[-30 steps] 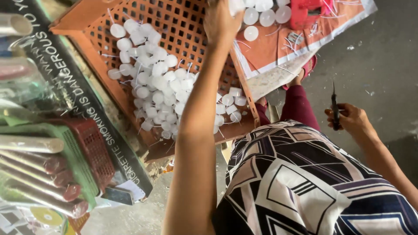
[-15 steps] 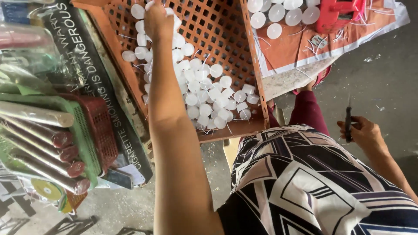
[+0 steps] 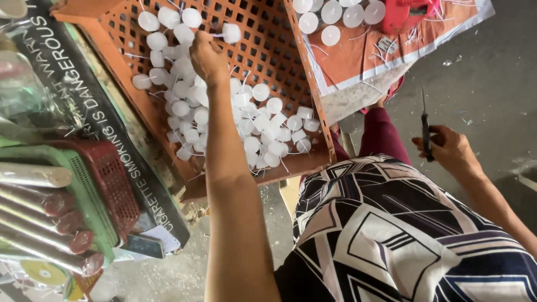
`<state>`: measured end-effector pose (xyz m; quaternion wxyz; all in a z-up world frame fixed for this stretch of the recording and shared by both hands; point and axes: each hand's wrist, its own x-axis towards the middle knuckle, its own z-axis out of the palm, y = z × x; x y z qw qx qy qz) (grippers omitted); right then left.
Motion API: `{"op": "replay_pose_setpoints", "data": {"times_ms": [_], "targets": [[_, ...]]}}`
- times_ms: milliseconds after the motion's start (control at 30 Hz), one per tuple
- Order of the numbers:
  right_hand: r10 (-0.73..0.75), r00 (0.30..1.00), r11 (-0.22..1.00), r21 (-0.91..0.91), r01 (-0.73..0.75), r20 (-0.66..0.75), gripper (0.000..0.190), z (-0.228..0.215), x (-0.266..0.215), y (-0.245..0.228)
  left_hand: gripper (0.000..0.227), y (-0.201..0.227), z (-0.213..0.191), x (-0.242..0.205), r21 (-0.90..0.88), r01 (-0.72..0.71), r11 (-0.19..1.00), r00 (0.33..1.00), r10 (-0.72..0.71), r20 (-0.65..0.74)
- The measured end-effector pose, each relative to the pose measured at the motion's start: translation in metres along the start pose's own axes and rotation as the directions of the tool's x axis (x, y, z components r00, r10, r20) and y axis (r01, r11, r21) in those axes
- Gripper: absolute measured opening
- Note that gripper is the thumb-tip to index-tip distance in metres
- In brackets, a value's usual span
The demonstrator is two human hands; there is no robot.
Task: Trimming the excess wick length from tea light candles using a pair of scissors.
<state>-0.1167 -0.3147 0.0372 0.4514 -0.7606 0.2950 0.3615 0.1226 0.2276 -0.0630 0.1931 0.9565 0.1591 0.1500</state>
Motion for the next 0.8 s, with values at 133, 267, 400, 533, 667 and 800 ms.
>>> {"op": "replay_pose_setpoints", "data": {"times_ms": [133, 267, 400, 533, 667, 800], "targets": [[-0.057, 0.998, 0.996, 0.065, 0.056, 0.001, 0.046, 0.007, 0.009, -0.011, 0.03, 0.031, 0.008, 0.001, 0.155, -0.069, 0.986, 0.994, 0.081, -0.074], [-0.047, 0.999, 0.996, 0.072, 0.045, 0.021, 0.045, 0.013, 0.004, -0.006, 0.02, 0.031, 0.047, 0.001, 0.309, 0.066, 0.949, 0.946, -0.158, 0.283], [-0.019, 1.0, 1.0, 0.023, 0.019, 0.01, 0.045, 0.015, 0.001, 0.0, 0.029, 0.041, 0.046, -0.006, 0.108, 0.284, 0.953, 0.863, -0.303, 0.403], [-0.042, 0.999, 0.999, -0.02, 0.042, 0.012, 0.05, 0.019, 0.002, 0.005, 0.03, 0.051, 0.044, -0.021, 0.051, 0.117, 0.992, 0.933, -0.128, 0.338], [-0.042, 0.999, 0.999, 0.002, 0.042, 0.024, 0.052, 0.021, -0.004, -0.019, 0.025, 0.072, 0.04, -0.041, -0.051, 0.083, 0.995, 0.942, -0.062, 0.329], [-0.175, 0.984, 0.985, 0.003, 0.175, 0.027, 0.053, 0.021, -0.012, -0.04, 0.035, 0.123, 0.006, -0.062, -0.687, 0.583, 0.434, 0.792, -0.115, 0.6]]}}
